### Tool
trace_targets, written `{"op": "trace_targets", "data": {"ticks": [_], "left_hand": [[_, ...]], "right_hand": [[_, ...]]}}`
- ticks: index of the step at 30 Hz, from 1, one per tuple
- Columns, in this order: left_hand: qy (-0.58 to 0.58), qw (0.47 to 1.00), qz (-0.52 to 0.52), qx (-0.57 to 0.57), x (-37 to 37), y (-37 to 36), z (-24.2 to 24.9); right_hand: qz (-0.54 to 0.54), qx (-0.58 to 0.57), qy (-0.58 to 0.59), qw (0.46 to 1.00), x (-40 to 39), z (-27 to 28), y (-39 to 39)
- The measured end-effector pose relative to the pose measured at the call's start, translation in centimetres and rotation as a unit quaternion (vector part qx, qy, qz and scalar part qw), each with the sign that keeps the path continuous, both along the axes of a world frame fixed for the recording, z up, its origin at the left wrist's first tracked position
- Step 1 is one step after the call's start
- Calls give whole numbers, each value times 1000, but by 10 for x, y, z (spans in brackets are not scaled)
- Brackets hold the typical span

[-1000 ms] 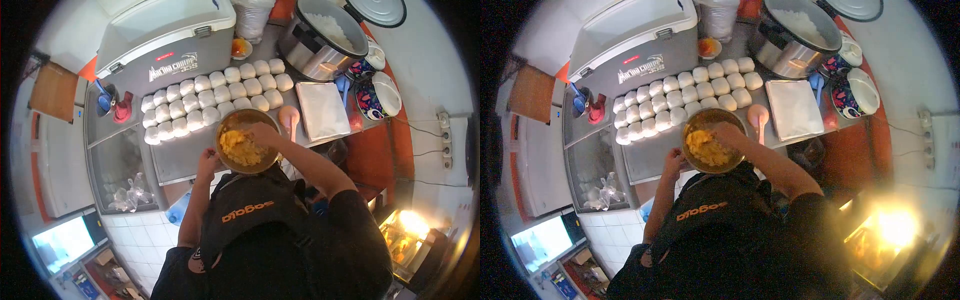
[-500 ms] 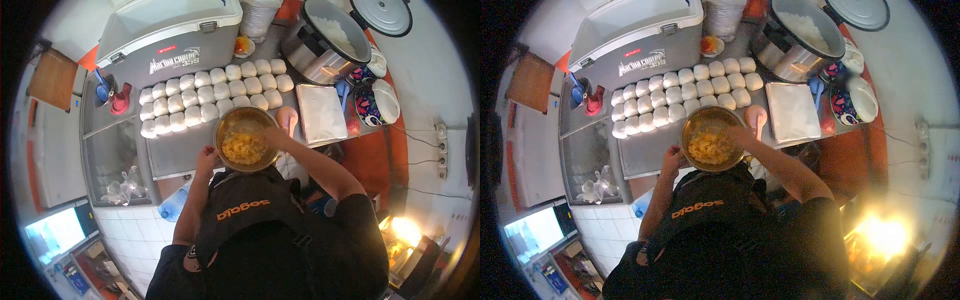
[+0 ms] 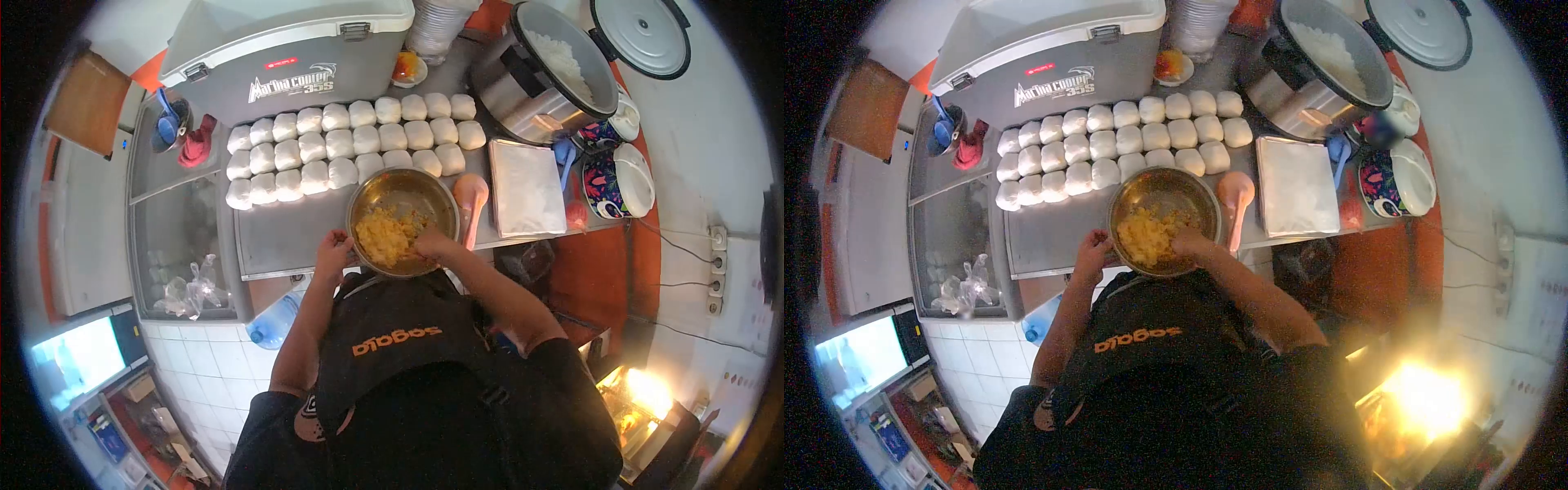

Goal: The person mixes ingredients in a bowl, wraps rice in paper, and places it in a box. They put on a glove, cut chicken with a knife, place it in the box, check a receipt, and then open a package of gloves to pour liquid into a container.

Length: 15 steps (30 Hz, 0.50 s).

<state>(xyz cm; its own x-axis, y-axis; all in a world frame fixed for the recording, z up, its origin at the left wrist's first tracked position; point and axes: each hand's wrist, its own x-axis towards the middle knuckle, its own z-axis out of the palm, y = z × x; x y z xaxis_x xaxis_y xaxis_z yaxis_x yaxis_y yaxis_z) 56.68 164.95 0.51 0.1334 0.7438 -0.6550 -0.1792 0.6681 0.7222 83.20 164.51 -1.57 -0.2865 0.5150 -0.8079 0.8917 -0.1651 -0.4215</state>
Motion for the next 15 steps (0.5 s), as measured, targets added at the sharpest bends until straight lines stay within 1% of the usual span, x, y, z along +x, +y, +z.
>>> {"op": "trace_targets", "data": {"ticks": [1, 2, 3, 6, 9, 11, 12, 13, 14, 15], "left_hand": [[6, 1000, -6, 1, -1, 1, -2], [12, 1000, -13, 1, -3, 1, -3], [18, 1000, -20, 1, -5, 1, -6], [-10, 1000, -18, -4, -7, 1, -15], [-8, 1000, -17, -5, -6, 1, -17], [-13, 1000, -18, 5, -7, 0, -22], [-16, 1000, -18, 9, -7, -1, -26], [-18, 1000, -18, 9, -8, -2, -29], [-20, 1000, -19, 9, -8, -2, -32], [-23, 999, -22, 11, -7, -1, -34]], "right_hand": [[-133, -50, 51, 989, -7, 8, 0], [-363, -128, 127, 914, -9, 18, -5], [-568, -198, 195, 775, -12, 27, -7], [-618, -269, 283, 682, 2, 16, -10], [-608, -283, 324, 668, 15, 57, -10], [-626, -92, 279, 722, 8, 65, -8], [-625, 5, 252, 738, 6, 66, -8], [-489, 126, 128, 854, 9, 57, -8], [-323, 240, -5, 916, 14, 40, -7], [-232, 284, -77, 927, 15, 24, -10]]}}
